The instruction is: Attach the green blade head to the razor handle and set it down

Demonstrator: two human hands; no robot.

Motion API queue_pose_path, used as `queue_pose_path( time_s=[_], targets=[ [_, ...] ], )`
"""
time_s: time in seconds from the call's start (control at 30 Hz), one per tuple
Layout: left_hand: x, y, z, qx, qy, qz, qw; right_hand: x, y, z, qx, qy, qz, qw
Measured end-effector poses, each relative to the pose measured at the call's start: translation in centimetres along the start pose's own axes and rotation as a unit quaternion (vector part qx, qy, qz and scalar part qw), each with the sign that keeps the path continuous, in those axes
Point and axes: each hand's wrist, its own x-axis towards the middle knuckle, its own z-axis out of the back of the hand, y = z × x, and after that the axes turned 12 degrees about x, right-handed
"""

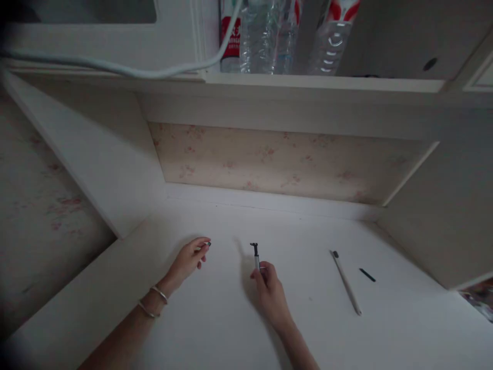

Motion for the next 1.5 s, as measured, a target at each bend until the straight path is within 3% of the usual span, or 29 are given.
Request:
queue_pose_path(
  time_s=[0.1,0.17,0.23,0.37,0.57,0.77,1.0,1.27,1.5],
  targets=[
    [-1.9,-2.6,-1.7,-0.093,0.025,0.001,0.995,0.2,1.3,-1.1,0.145,0.009,-0.010,0.989],
    [-3.1,-3.9,-2.6,-0.264,0.056,0.040,0.962,0.0,2.2,-1.7,0.224,0.012,-0.011,0.975],
    [-4.0,-4.7,-3.2,-0.365,0.083,0.061,0.925,-0.3,2.7,-2.1,0.297,0.017,-0.019,0.955],
    [-4.7,-4.8,-3.9,-0.443,0.107,0.075,0.887,-0.7,2.1,-2.3,0.362,0.033,-0.066,0.929],
    [-4.6,-4.4,-4.3,-0.400,0.111,0.077,0.906,-0.4,0.1,-2.0,0.342,0.035,-0.092,0.935],
    [-4.8,-4.6,-4.6,-0.311,0.080,0.035,0.946,-0.6,0.5,-2.5,0.335,0.003,-0.123,0.934],
    [-4.6,-4.6,-4.3,-0.271,0.030,-0.009,0.962,-0.9,1.6,-2.4,0.312,0.082,-0.077,0.943],
    [-4.5,-4.0,-4.6,-0.301,0.054,-0.018,0.952,-1.5,2.3,-2.6,0.302,0.104,-0.140,0.937],
    [-4.9,-4.6,-4.1,-0.366,0.119,0.043,0.922,-1.7,2.2,-2.8,0.325,0.126,-0.143,0.926]
  ],
)
